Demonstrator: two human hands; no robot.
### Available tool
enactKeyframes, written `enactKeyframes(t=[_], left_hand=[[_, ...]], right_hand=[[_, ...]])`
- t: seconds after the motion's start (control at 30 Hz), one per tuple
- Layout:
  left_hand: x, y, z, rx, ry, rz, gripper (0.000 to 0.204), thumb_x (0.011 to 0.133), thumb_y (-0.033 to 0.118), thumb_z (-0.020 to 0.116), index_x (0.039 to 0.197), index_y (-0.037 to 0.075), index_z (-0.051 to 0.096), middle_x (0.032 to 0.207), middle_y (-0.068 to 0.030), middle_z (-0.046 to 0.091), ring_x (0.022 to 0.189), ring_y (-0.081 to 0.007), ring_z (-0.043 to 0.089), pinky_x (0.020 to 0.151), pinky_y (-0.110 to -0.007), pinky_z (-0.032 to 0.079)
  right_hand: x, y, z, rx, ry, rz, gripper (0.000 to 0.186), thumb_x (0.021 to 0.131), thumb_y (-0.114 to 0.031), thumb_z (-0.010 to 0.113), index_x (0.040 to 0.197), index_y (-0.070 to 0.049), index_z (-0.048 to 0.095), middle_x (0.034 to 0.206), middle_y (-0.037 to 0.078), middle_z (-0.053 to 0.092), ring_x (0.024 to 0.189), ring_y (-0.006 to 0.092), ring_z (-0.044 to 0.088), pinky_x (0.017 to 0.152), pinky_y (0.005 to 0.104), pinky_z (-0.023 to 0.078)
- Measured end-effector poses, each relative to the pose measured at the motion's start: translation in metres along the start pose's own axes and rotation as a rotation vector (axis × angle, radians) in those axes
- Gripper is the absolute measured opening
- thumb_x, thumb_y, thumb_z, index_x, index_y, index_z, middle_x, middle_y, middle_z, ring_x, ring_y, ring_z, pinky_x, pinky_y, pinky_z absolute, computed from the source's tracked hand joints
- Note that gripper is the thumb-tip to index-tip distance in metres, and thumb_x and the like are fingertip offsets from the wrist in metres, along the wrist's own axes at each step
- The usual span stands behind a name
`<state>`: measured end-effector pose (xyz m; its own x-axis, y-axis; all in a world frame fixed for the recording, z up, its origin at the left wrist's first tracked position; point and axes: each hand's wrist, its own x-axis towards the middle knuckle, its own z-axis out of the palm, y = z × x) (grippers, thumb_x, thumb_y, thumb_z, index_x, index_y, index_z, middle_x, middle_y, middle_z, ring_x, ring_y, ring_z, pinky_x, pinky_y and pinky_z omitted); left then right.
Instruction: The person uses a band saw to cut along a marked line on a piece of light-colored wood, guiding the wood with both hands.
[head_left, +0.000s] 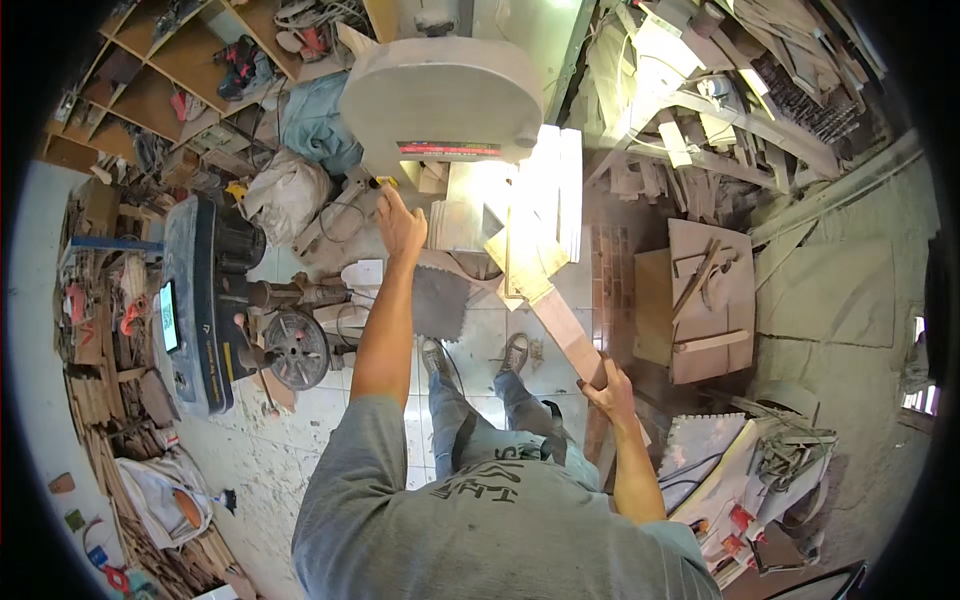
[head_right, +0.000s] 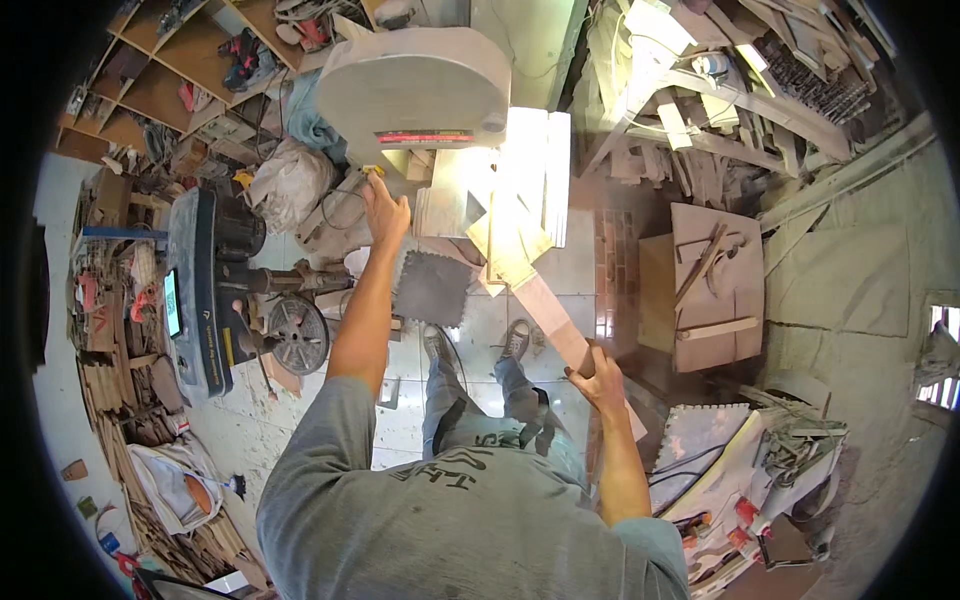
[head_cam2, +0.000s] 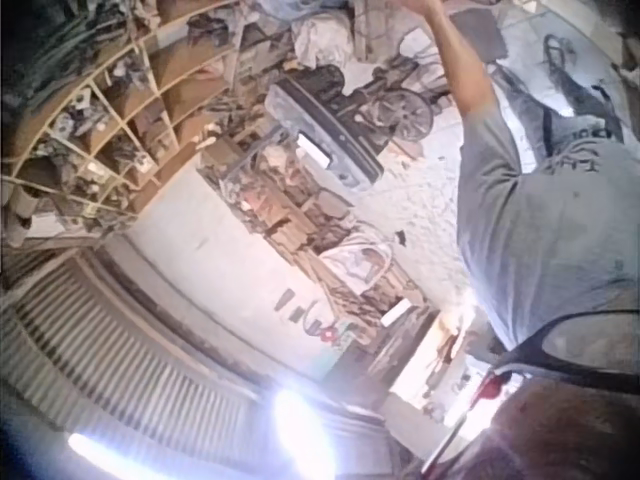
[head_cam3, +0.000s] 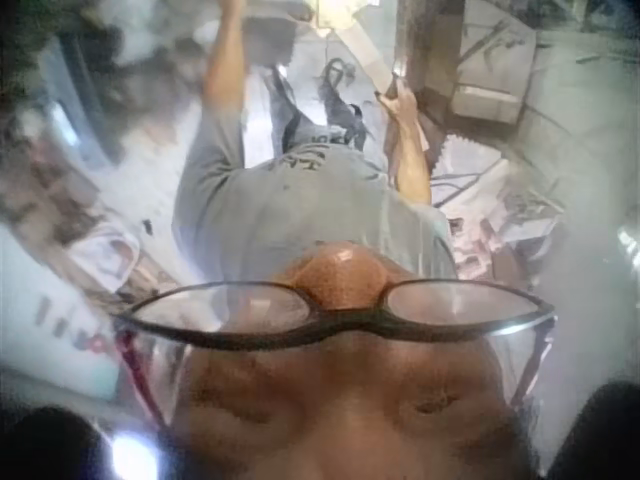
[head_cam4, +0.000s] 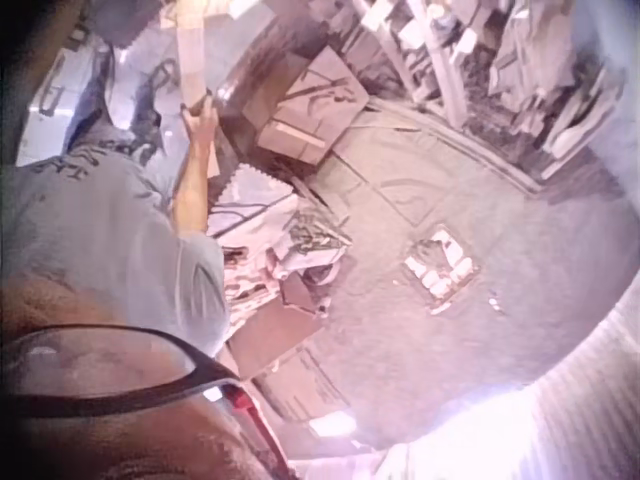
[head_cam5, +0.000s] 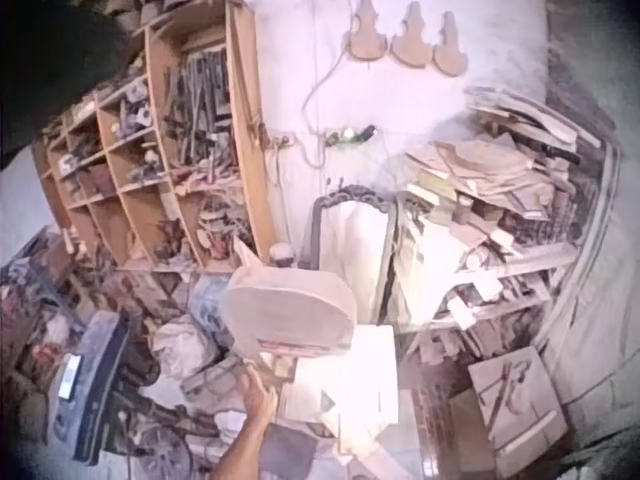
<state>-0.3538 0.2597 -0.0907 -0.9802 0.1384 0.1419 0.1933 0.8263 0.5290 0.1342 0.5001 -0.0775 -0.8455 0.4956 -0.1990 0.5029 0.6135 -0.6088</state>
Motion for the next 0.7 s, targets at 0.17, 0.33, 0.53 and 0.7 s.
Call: enactKeyframes(t=[0.17,0.33,0.53,0.7], left_hand=[[-0.013,-0.003,-0.008,-0.145,0.008,-0.002,0.085,0.092,0.018,0.068,0.163,-0.003,0.025,0.151,-0.0305,0.046,0.136,-0.0457,0.046,0.118,-0.05,0.037],[-0.057,0.015,0.007,-0.215,0.095,0.288,0.056,0.095,0.025,0.072,0.146,0.004,0.06,0.151,-0.0245,0.053,0.141,-0.0437,0.049,0.117,-0.048,0.043],[-0.091,0.047,0.006,-0.256,-0.356,0.369,0.043,0.092,0.038,0.079,0.123,0.008,0.077,0.161,-0.0173,0.05,0.159,-0.036,0.031,0.131,-0.05,0.02],[-0.092,0.055,0.006,-0.289,-0.367,0.316,0.041,0.091,0.039,0.081,0.119,0.009,0.079,0.162,-0.0163,0.049,0.161,-0.0342,0.027,0.131,-0.054,0.014]], right_hand=[[0.0,-0.003,-0.004,-0.036,-0.052,0.035,0.08,0.075,-0.038,0.089,0.143,-0.009,0.057,0.097,0.029,0.069,0.09,0.0482,0.068,0.079,0.0539,0.056],[0.004,0.002,-0.005,-0.049,-0.039,0.004,0.082,0.075,-0.039,0.089,0.143,-0.008,0.057,0.102,0.028,0.071,0.094,0.0482,0.069,0.082,0.0529,0.057],[0.012,0.004,-0.008,-0.016,-0.023,-0.034,0.068,0.079,-0.041,0.089,0.125,-0.002,0.058,0.104,0.029,0.069,0.097,0.0502,0.067,0.081,0.054,0.054],[0.017,0.01,-0.01,-0.036,-0.033,-0.022,0.074,0.077,-0.04,0.089,0.134,-0.005,0.058,0.108,0.029,0.071,0.101,0.0488,0.069,0.085,0.0528,0.057]])
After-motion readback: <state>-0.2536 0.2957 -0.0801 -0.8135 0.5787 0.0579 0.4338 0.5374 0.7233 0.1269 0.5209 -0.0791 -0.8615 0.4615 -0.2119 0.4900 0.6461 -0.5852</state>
